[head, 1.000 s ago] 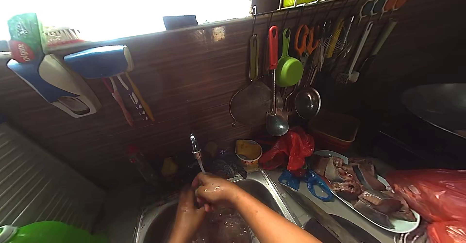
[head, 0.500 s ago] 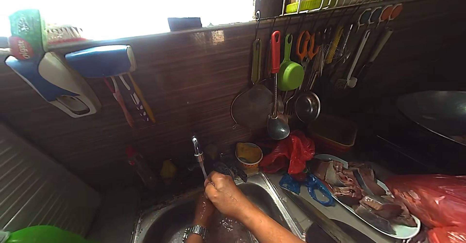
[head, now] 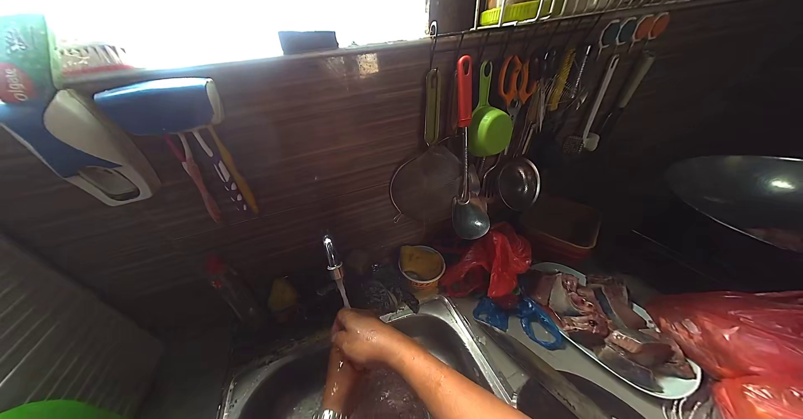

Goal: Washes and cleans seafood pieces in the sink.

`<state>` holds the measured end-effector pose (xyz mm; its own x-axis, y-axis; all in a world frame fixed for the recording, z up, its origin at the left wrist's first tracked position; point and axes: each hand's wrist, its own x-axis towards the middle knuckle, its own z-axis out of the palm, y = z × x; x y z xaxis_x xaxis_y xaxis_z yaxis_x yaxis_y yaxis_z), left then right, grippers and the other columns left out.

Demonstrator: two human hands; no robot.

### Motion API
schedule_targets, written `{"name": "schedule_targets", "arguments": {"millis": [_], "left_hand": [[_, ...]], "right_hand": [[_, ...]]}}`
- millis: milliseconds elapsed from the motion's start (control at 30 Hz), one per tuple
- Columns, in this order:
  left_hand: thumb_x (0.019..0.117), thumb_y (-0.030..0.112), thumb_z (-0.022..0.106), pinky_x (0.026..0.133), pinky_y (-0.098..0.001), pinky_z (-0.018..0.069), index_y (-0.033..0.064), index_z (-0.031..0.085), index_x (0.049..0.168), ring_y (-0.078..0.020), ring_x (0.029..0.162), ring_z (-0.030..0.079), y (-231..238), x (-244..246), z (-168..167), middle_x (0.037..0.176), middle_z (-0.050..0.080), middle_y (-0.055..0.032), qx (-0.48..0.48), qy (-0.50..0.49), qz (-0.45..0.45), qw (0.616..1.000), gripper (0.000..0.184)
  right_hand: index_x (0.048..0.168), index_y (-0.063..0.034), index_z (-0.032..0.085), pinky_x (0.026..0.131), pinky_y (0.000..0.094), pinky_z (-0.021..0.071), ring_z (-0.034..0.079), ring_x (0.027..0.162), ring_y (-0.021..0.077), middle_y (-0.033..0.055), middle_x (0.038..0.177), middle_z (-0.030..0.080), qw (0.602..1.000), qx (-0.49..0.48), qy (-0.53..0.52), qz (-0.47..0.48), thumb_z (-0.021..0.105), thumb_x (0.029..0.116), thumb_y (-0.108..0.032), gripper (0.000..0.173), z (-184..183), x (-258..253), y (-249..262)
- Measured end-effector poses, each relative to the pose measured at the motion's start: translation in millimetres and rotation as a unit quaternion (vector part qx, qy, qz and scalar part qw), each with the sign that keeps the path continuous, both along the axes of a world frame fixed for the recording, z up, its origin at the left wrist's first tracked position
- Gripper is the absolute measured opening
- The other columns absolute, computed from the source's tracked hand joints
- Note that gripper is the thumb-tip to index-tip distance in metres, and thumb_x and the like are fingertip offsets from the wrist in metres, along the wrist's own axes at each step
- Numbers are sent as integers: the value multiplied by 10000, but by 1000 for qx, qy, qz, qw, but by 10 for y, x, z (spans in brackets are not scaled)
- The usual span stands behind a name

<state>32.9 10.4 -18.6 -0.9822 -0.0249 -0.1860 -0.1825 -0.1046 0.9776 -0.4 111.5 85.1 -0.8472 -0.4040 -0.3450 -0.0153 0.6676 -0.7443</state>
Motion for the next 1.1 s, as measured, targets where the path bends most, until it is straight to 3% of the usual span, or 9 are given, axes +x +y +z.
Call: {"name": "schedule_targets", "arguments": {"millis": [167,267,333,367,500,667,800,933,1100], "left_hand": [[1028,68,488,1048,-336,478,-147,504,1356,-294,1207,596,-25,-46,-198,1288,608,-290,-153,147,-5,977,393],[1060,58,479,1123,-353,375,-102,496,1415,-290,1329,512,15,271,1301,1453,537,-243,-362,-97,-152,915,391],[1057,118,526,910,-341,510,-125,631,1193,-296,1042,636,-110,117,671,1165,659,-267,-417,36,-148,896,297],[962,138,608,667,-338,566,-132,698,931,-302,743,669,-187,-80,-271,843,685,-271,-380,259,-33,887,286],[947,140,672,972,-513,533,-53,709,1100,-315,1030,686,-146,-103,-736,1044,719,-217,-279,27,-35,959,249],[986,281,651,636,-404,571,10,695,1108,-193,665,640,-162,-114,-131,823,680,-107,-167,13,-93,982,300],[891,232,679,688,-359,586,63,724,1019,-160,756,677,-210,-241,430,886,705,-62,-136,39,-189,972,216],[820,250,707,836,-368,562,101,722,888,-190,1028,623,-193,-265,753,1154,618,-93,-165,73,-159,971,164],[894,207,630,895,-345,541,26,726,962,-184,1072,621,-239,-122,856,1182,636,-114,-69,111,-67,989,216]], "right_hand": [[1135,-11,630,889,534,528,665,1023,324,190,1055,668,996,-1,83,-42,459,1031,-196,272,107,161,32],[1063,-11,644,828,474,528,664,913,273,150,946,664,987,-63,114,-91,460,1017,-184,257,198,242,120],[1089,-20,652,798,434,564,691,839,227,115,898,692,976,-124,135,-119,473,1000,-183,258,326,288,166],[1102,-35,652,775,416,584,700,804,203,95,883,695,972,-146,142,-120,470,996,-187,260,429,296,193],[1159,-64,620,603,363,560,637,629,165,69,813,641,975,-178,96,-93,445,1033,-215,263,661,261,305],[1254,-52,639,764,504,589,710,836,288,159,1025,708,998,-9,65,-23,513,1006,-202,316,251,155,492],[1437,-23,495,1004,580,513,626,1193,375,236,1327,606,1000,9,1,-16,700,916,-133,571,-280,161,409],[1251,-6,606,693,419,629,723,758,231,141,964,718,947,-275,-45,-158,609,996,-83,267,-766,183,121],[1301,-51,621,770,461,611,713,825,255,159,1039,696,971,-169,-65,-156,530,1069,-240,313,-1058,126,45]]}}
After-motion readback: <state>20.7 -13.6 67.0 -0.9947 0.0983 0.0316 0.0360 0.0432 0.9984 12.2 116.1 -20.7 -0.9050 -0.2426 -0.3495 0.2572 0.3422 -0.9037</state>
